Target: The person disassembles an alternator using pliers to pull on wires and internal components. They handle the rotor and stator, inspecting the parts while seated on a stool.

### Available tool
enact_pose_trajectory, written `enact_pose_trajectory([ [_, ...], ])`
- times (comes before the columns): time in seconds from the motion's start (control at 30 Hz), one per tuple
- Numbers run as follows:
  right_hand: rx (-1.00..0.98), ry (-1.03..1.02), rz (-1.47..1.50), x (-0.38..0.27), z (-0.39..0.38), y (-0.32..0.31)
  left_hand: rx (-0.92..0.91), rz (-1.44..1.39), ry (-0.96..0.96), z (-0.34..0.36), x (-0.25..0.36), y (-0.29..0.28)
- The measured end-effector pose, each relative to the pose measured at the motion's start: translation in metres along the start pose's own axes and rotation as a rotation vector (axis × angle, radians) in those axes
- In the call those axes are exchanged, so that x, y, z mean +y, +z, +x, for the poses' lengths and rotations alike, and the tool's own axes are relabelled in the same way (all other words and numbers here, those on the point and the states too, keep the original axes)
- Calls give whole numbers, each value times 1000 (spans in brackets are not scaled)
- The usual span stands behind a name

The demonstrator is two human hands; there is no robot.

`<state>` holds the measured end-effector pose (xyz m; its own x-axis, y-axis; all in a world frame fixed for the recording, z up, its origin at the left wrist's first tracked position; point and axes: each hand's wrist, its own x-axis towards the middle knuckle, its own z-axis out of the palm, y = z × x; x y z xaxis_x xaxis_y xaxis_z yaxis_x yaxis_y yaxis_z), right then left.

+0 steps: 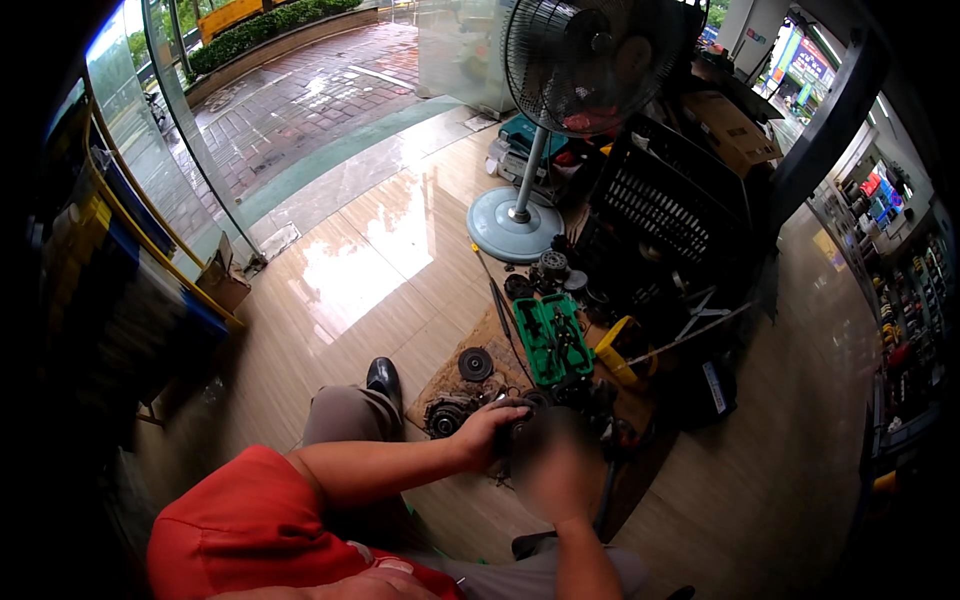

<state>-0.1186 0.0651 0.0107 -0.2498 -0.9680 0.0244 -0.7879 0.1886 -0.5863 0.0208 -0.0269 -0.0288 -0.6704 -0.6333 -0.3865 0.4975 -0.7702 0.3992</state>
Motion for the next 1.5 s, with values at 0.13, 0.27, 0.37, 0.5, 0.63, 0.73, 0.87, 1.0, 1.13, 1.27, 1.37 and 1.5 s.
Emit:
enact_pose_trajectory([
  [0.13, -4, -13, 41, 2, 3, 5, 35, 18, 2, 1, 1, -2],
  [0.27, -30, -30, 31, 3, 4, 6, 59, 18, -10, 1, 1, -5],
  [0.37, -61, -21, 19, 2, 2, 3, 62, 26, -4, 0, -1, -7],
  [0.5, -118, 13, -98, -2, -1, -7, 49, 53, -13, -1, -1, -6],
  [0.63, -133, 84, -97, -6, 1, -11, 34, 34, -8, 0, -1, -3],
  [0.73, -103, 90, -94, -10, 3, -12, 43, 34, 7, 3, -2, -1],
  [0.87, -87, 77, -143, -12, 1, -15, 44, 10, 2, 4, -4, -2],
  [1.0, -84, 64, -128, -9, -2, -13, 36, -14, -16, 3, -6, -4],
  [1.13, -82, 47, -113, -3, -3, -10, 41, 27, -31, 1, -6, -3],
  [1.27, -74, 33, -109, 1, -4, -9, 53, 40, -41, -1, -4, 2],
  [1.37, -73, 14, -100, 5, -4, -7, 76, 48, -47, -2, -3, 5],
  [1.5, -82, -22, -94, 14, -7, -2, 103, 104, -28, -1, -5, 3],
])
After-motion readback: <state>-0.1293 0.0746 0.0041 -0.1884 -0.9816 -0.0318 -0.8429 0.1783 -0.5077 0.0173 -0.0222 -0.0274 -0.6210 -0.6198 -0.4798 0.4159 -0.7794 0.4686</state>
